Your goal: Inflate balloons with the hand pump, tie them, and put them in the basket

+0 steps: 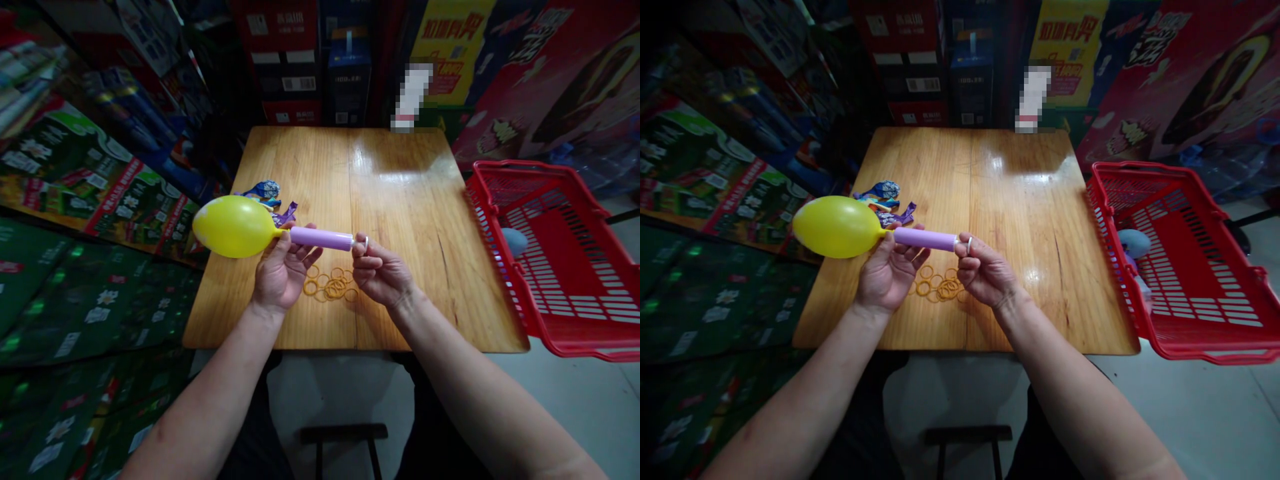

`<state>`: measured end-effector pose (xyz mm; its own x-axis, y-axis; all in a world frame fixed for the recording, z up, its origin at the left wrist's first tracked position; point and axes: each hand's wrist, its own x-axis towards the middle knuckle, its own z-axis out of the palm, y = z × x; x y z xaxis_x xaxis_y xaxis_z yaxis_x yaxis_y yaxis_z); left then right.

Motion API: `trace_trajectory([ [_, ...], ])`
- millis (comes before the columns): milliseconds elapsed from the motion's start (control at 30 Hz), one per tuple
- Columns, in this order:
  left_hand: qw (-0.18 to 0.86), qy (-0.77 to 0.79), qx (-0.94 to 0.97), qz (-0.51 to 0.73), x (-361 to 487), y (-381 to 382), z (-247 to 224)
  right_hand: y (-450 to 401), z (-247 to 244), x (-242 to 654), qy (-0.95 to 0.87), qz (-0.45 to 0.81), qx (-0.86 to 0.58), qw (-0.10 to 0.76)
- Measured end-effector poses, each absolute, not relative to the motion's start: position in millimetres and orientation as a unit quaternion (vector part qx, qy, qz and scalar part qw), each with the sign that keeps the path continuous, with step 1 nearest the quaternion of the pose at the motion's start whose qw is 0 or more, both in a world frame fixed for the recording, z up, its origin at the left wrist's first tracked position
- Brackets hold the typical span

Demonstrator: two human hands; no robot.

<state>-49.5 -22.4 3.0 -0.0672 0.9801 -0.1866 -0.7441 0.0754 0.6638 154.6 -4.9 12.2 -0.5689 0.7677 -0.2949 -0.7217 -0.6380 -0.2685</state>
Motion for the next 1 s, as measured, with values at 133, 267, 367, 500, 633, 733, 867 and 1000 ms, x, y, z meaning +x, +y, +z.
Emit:
trace_trajectory([
  [133,0.655,0.327,0.178,0.658,-51,-19,2,-5,9,157,-0.047,0.891,-0.173,0.417],
  [267,0.651,0.332,0.177,0.66,-51,-18,-1,-3,3,157,-0.023,0.899,-0.154,0.408],
  [367,0.647,0.337,0.182,0.659,-54,-17,1,0,4,162,-0.036,0.897,-0.18,0.403],
  [500,0.619,0.34,0.182,0.684,-71,-10,9,6,12,180,-0.069,0.883,-0.201,0.42],
  [633,0.605,0.337,0.2,0.693,-79,-10,13,5,12,184,-0.086,0.877,-0.169,0.442],
  [733,0.637,0.337,0.2,0.664,-67,-18,8,0,4,168,-0.082,0.892,-0.157,0.416],
  [867,0.655,0.327,0.183,0.656,-54,-22,1,-4,0,152,-0.058,0.892,-0.182,0.409],
  [1000,0.643,0.335,0.183,0.664,-64,-15,7,1,10,164,-0.084,0.886,-0.219,0.4],
])
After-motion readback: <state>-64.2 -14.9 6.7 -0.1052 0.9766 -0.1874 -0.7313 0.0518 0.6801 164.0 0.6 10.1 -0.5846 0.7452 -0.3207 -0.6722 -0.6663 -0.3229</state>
